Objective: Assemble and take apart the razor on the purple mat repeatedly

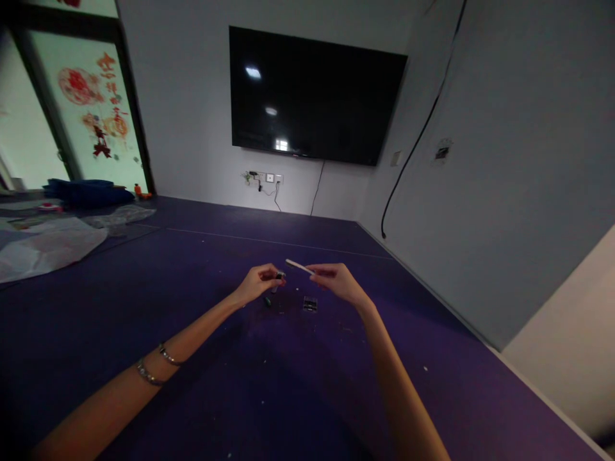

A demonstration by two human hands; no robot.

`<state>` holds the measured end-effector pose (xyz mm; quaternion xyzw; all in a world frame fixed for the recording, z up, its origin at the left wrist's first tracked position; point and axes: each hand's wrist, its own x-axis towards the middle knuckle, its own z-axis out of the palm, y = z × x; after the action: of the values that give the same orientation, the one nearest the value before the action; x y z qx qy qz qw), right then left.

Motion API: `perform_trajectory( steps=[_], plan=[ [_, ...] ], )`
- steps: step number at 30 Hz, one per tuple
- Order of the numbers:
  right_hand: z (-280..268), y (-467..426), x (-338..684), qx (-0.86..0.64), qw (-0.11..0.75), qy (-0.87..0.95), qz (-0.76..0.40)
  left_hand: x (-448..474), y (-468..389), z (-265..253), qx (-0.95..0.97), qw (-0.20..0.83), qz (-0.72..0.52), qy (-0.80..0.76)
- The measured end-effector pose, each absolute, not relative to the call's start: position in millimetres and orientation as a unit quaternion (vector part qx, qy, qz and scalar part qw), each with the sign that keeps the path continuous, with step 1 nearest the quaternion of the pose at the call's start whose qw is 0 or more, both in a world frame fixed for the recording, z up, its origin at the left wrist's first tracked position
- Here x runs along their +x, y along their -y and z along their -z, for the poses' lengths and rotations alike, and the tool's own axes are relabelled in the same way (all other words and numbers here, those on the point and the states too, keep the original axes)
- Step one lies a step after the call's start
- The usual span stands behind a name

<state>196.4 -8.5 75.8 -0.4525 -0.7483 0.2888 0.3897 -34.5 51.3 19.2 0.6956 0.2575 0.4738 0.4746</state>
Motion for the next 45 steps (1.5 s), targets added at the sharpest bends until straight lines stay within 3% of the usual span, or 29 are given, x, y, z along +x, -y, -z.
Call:
perform_trajectory(
  steps=[13,45],
  plan=[
    [-94.8,31.0,188.3,-0.436,0.37,0.814,-0.099,-35.5,-40.1,-22.4,0.731,0.453,-0.453,-0.235],
    [-97.2,36.5,175.4,-0.445,0.37,0.809,-0.102,-37.4,-34.7,-24.4,0.745,0.453,-0.436,-0.224]
  ],
)
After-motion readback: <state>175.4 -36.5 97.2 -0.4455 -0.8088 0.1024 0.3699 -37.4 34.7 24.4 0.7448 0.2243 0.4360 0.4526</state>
